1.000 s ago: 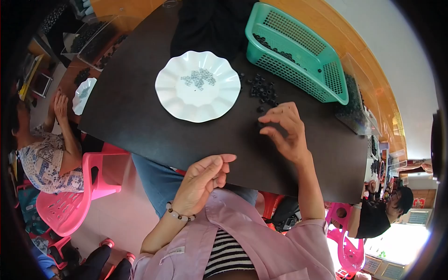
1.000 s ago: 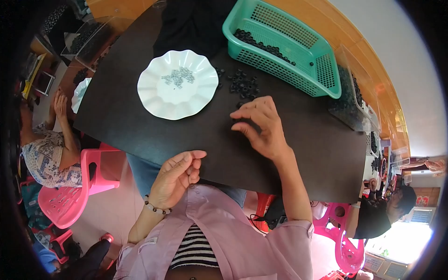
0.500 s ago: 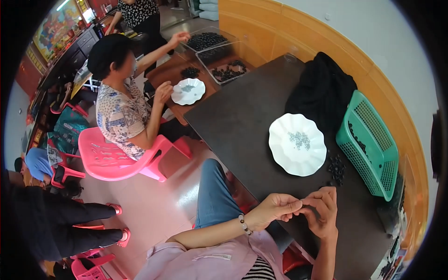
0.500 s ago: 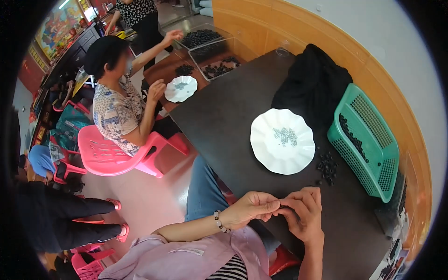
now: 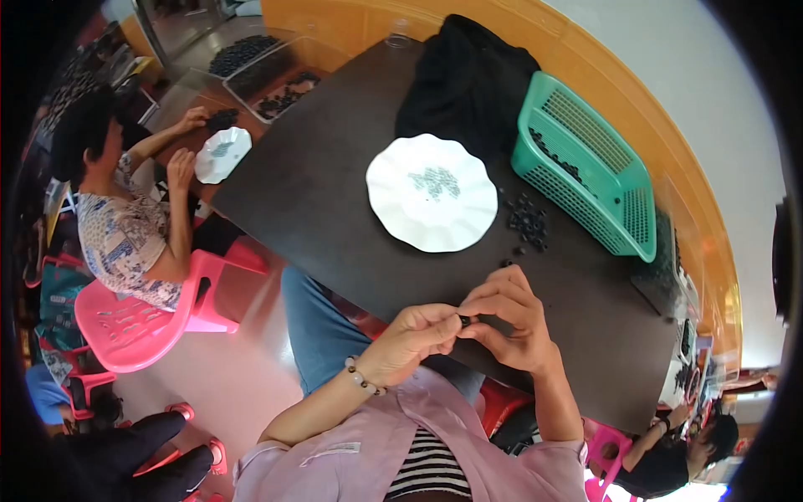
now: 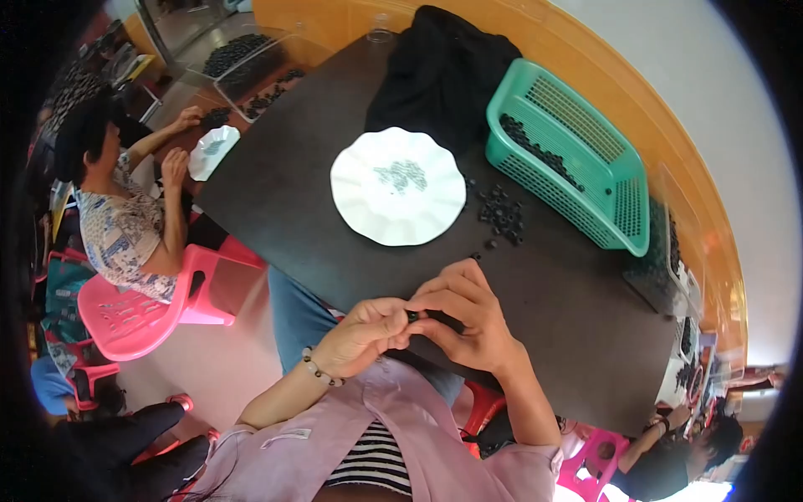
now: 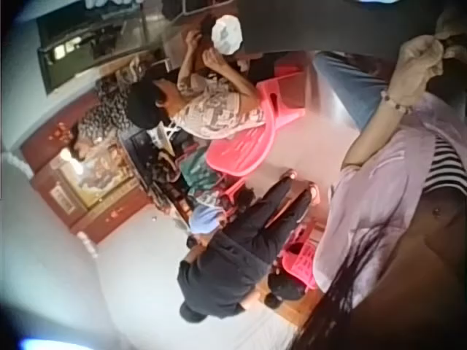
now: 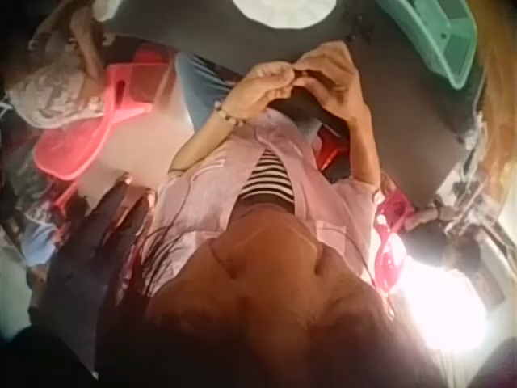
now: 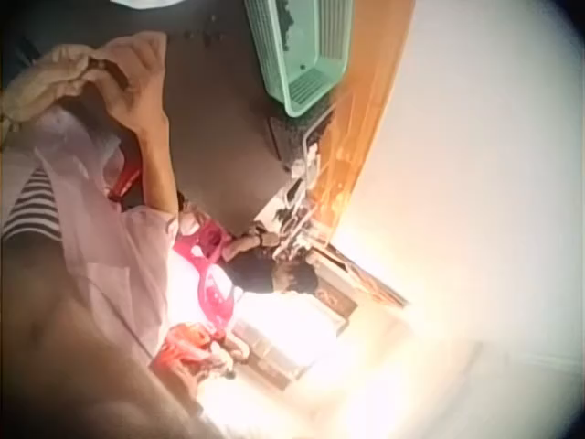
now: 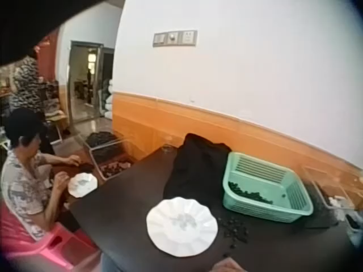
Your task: Manually inserting small white beads into black circular ring components on a table.
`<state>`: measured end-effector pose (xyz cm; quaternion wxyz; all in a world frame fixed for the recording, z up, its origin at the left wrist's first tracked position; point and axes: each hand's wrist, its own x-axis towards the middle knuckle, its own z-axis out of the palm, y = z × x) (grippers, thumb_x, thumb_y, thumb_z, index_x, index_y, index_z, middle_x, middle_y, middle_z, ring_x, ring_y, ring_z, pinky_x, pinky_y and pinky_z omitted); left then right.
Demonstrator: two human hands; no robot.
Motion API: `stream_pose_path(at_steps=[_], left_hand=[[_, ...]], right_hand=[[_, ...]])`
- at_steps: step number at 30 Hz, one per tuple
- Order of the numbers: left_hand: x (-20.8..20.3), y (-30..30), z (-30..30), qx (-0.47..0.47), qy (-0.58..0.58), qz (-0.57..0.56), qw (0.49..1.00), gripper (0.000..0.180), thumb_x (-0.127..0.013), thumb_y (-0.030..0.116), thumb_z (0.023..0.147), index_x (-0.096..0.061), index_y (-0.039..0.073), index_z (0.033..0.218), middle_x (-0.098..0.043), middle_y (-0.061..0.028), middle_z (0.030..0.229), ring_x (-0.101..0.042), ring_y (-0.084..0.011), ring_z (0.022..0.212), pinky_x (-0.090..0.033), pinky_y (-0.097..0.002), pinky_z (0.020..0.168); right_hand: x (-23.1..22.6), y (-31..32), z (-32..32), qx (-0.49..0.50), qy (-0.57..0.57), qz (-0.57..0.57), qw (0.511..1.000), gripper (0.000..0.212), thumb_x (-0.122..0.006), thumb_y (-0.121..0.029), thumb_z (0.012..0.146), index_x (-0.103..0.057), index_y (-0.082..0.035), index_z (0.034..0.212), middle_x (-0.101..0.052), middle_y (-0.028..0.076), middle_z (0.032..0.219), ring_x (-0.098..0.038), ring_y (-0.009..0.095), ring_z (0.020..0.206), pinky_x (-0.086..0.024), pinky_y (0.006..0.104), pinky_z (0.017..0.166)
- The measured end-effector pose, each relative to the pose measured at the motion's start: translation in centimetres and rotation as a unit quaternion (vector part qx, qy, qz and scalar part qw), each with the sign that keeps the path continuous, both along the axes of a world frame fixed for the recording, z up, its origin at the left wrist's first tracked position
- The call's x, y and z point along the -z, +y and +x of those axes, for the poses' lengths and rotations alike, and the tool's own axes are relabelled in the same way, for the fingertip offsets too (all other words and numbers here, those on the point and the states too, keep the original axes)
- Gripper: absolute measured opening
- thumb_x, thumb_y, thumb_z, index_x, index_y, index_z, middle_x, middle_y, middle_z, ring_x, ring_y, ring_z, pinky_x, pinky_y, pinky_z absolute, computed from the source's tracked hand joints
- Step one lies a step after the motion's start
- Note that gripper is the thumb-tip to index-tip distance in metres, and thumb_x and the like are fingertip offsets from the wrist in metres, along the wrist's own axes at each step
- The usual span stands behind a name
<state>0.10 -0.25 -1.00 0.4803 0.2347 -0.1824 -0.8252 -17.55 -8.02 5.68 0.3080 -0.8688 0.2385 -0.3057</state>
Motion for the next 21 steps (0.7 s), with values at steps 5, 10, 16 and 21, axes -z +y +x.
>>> stream_pose_path(at_steps=[5,10,16,21], left_hand=[[0.4,0.3,0.0,0.005,0.004,-0.023,1.000,0.028,-0.061,0.028,0.095,-0.065,0.004,0.109,-0.057,0.0052,0.083,-0.048,-0.0025,0.071,-0.041,-0.0168,0.066],[0.1,0.9,0.6,-0.063,-0.040,0.010,0.997,0.025,-0.063,0.025,0.094,-0.065,0.005,0.108,-0.059,0.0052,0.083,-0.051,-0.0018,0.070,-0.042,-0.0158,0.064],[0.2,1.2,0.8,-0.089,-0.045,0.025,0.995,0.024,-0.061,0.025,0.095,-0.064,0.004,0.106,-0.059,0.0044,0.081,-0.051,-0.0025,0.069,-0.042,-0.0159,0.064],[0.3,1.3,1.2,-0.098,-0.033,0.032,0.994,0.025,-0.060,0.026,0.095,-0.063,0.004,0.105,-0.058,0.0034,0.079,-0.052,-0.0033,0.069,-0.042,-0.0161,0.063]], right_hand=[[-0.5,-0.5,-0.1,-0.010,0.032,0.022,0.999,0.026,-0.080,-0.013,0.070,-0.070,-0.009,0.094,-0.065,0.003,0.091,-0.053,0.023,0.086,-0.042,0.0330,0.080],[0.7,-4.8,1.0,0.020,0.081,-0.030,0.996,0.017,-0.074,-0.008,0.076,-0.070,-0.005,0.093,-0.069,0.007,0.090,-0.059,0.026,0.084,-0.044,0.0352,0.079],[2.8,-9.9,4.0,0.087,0.127,-0.155,0.976,0.012,-0.070,-0.006,0.077,-0.070,-0.006,0.089,-0.068,0.009,0.084,-0.057,0.027,0.084,-0.047,0.0359,0.074],[4.9,-11.4,5.7,0.099,0.121,-0.183,0.971,0.011,-0.067,-0.006,0.076,-0.070,-0.009,0.086,-0.067,0.007,0.082,-0.056,0.027,0.083,-0.046,0.0369,0.077]])
